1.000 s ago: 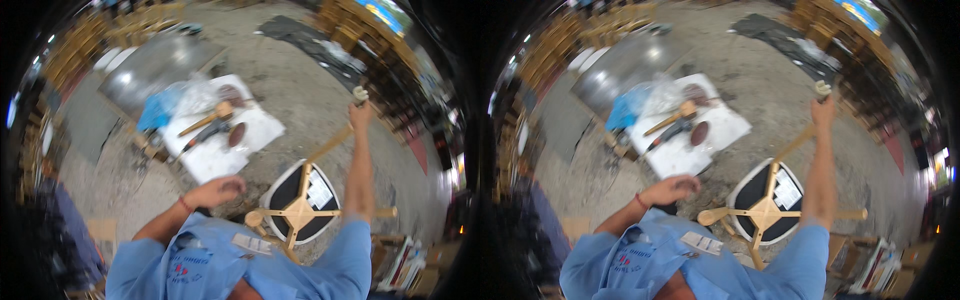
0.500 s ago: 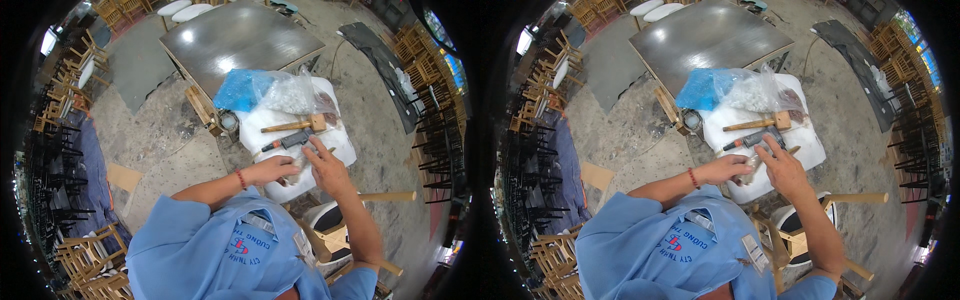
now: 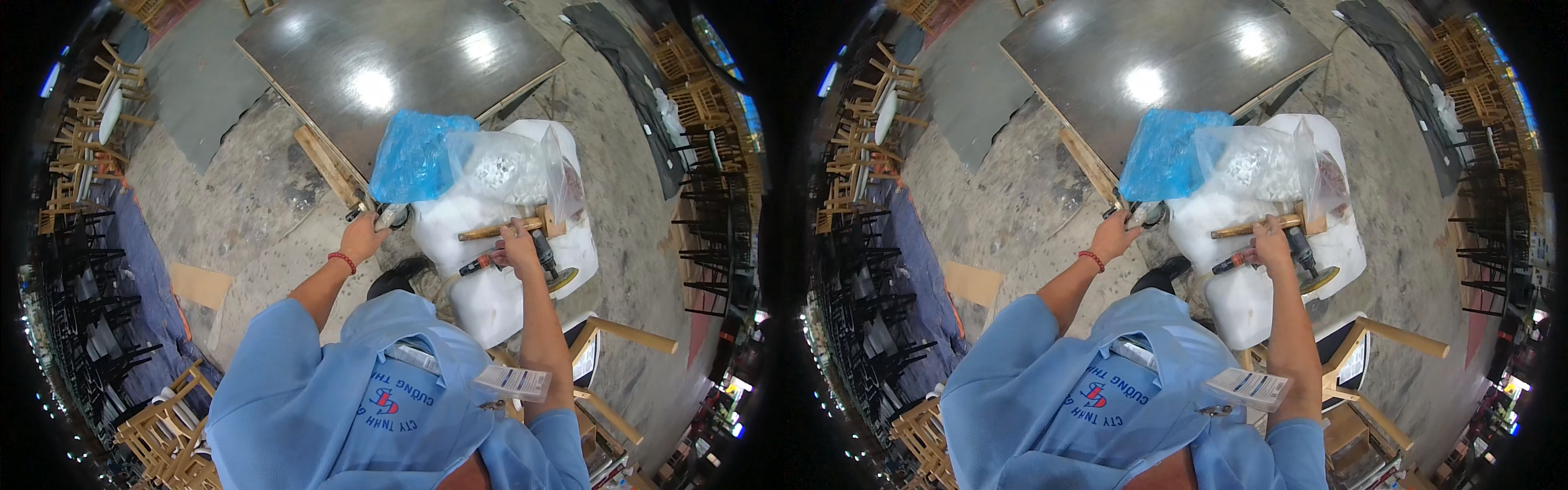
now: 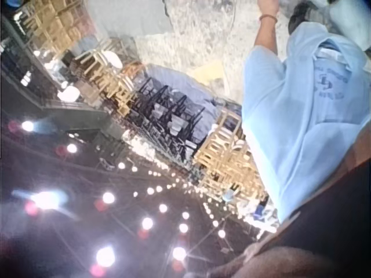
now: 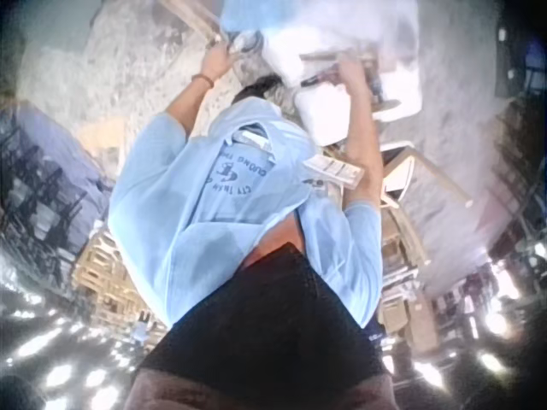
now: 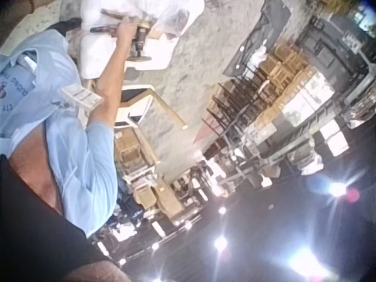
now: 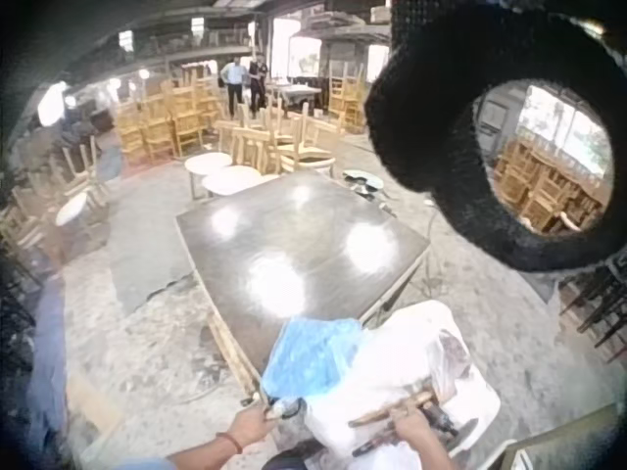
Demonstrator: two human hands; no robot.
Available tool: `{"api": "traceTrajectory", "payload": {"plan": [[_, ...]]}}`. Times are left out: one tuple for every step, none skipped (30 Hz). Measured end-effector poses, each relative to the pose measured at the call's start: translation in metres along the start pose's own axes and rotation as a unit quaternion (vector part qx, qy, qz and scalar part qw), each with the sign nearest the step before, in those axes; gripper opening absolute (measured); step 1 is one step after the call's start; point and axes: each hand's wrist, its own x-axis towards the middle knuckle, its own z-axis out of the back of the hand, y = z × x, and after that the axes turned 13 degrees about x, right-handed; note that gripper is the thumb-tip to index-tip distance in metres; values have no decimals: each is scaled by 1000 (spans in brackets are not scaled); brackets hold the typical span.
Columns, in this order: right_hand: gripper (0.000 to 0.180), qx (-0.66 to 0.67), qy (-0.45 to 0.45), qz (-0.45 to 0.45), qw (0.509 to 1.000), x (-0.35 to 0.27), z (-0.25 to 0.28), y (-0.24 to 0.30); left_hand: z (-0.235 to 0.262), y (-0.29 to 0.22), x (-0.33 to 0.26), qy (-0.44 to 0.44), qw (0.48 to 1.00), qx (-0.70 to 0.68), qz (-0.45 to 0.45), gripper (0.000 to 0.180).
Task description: The person uses a power sander to smooth the ends of wooden chair legs, then uses a wooden mallet to tap the legs into place on the chair base. They repeat this process for multiple chairs in a workshop setting.
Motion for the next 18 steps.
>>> {"api": "traceTrajectory", "payload": {"plan": [[59,-7,-12,8,1000,6,-2,-3,-1,-3,6,1,1000,-11,9,48],[57,-13,-21,17,1000,12,-4,-8,0,-6,11,0,1000,-20,20,49],[56,-20,-30,25,999,18,-5,-12,1,-9,14,0,999,-30,31,50],[54,-26,-44,44,998,20,-8,-13,1,-9,15,-5,999,-36,40,51],[52,-32,-59,62,996,22,-10,-15,0,-10,14,-9,998,-42,49,52],[50,-38,-74,80,993,23,-13,-16,0,-10,11,-14,997,-48,57,53],[50,-86,-100,120,984,30,-14,-25,3,-13,9,-28,998,-16,56,54],[49,-134,-132,159,969,41,-13,-39,9,-21,5,-42,998,13,49,55],[49,-183,-163,197,949,48,-8,-45,15,-29,2,-58,997,42,43,56],[50,-186,-167,184,951,46,-8,-41,21,-34,-2,-34,998,56,23,55],[52,-189,-170,171,952,38,-16,-32,28,-37,-7,-10,997,70,4,54],[54,-191,-178,156,953,30,-24,-25,40,-46,-6,14,996,84,-19,53],[54,-179,-195,163,950,27,-24,-24,58,-63,-2,59,996,-12,-64,42],[54,-167,-211,170,948,24,-22,-24,72,-85,4,62,991,-59,-104,37],[54,-156,-226,178,945,22,-22,-25,83,-111,15,67,982,-106,-143,32],[53,-70,-258,204,942,22,-21,-31,88,-136,28,72,969,-152,-183,28],[53,18,-289,229,929,23,-21,-40,82,-157,49,35,962,-131,-237,23],[52,105,-319,255,907,23,-21,-44,74,-174,76,28,960,-77,-267,24]]}}
